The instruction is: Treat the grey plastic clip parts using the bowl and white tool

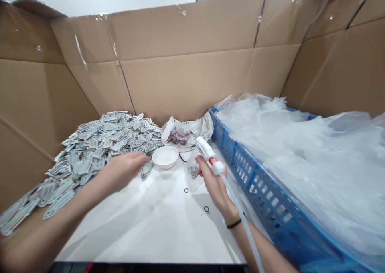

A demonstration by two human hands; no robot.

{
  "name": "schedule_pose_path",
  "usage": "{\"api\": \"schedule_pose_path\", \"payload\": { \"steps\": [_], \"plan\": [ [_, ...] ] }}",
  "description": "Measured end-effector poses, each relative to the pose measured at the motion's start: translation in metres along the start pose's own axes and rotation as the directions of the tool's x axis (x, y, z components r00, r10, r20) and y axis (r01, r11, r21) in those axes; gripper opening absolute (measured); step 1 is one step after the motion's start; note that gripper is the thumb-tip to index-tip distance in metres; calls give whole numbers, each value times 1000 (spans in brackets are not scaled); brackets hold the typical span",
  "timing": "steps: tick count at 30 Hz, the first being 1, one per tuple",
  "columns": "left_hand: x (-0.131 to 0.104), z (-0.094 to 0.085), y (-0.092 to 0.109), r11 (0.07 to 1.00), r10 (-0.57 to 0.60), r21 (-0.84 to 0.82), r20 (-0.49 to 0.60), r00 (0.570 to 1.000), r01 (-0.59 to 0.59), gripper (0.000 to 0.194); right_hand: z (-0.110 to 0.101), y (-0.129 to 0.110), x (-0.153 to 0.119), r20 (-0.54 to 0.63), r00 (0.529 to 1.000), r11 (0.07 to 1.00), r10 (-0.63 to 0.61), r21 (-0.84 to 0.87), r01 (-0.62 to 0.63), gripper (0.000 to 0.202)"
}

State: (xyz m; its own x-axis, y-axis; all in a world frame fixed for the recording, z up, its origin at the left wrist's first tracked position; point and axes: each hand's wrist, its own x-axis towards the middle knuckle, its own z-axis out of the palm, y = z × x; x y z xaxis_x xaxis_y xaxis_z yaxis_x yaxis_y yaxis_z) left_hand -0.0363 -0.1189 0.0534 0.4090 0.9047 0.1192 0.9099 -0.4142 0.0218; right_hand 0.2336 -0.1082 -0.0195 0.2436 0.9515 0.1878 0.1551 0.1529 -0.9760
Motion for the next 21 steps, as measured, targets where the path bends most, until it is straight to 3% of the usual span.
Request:
{"api": "schedule_pose_path", "payload": {
  "steps": [3,6,8,9,12,18,21],
  "plan": [
    [37,33,65,985,173,-12,89,981,-173,24,-3,4,5,-58,998,1000,6,-4,-7,42],
    [66,67,92,984,148,-101,14,989,-146,36,-3,6,8,-72,997,999,40,16,-39,41],
    [84,86,95,975,63,-206,-85,994,-80,52,-2,6,9,-65,997,999,29,45,-26,40],
    [92,92,94,963,24,-263,-120,993,-55,51,-2,6,9,-58,998,998,18,54,-14,40],
    [106,101,87,924,-32,-380,-162,986,-32,21,-2,5,7,-45,999,998,-2,57,5,41],
    [95,78,66,886,-120,-462,-275,954,-21,19,-3,2,5,-49,999,997,5,83,0,40],
    [77,63,56,896,-34,-416,-419,907,-158,17,-1,3,6,-57,998,996,40,77,-35,40]
  ]
}}
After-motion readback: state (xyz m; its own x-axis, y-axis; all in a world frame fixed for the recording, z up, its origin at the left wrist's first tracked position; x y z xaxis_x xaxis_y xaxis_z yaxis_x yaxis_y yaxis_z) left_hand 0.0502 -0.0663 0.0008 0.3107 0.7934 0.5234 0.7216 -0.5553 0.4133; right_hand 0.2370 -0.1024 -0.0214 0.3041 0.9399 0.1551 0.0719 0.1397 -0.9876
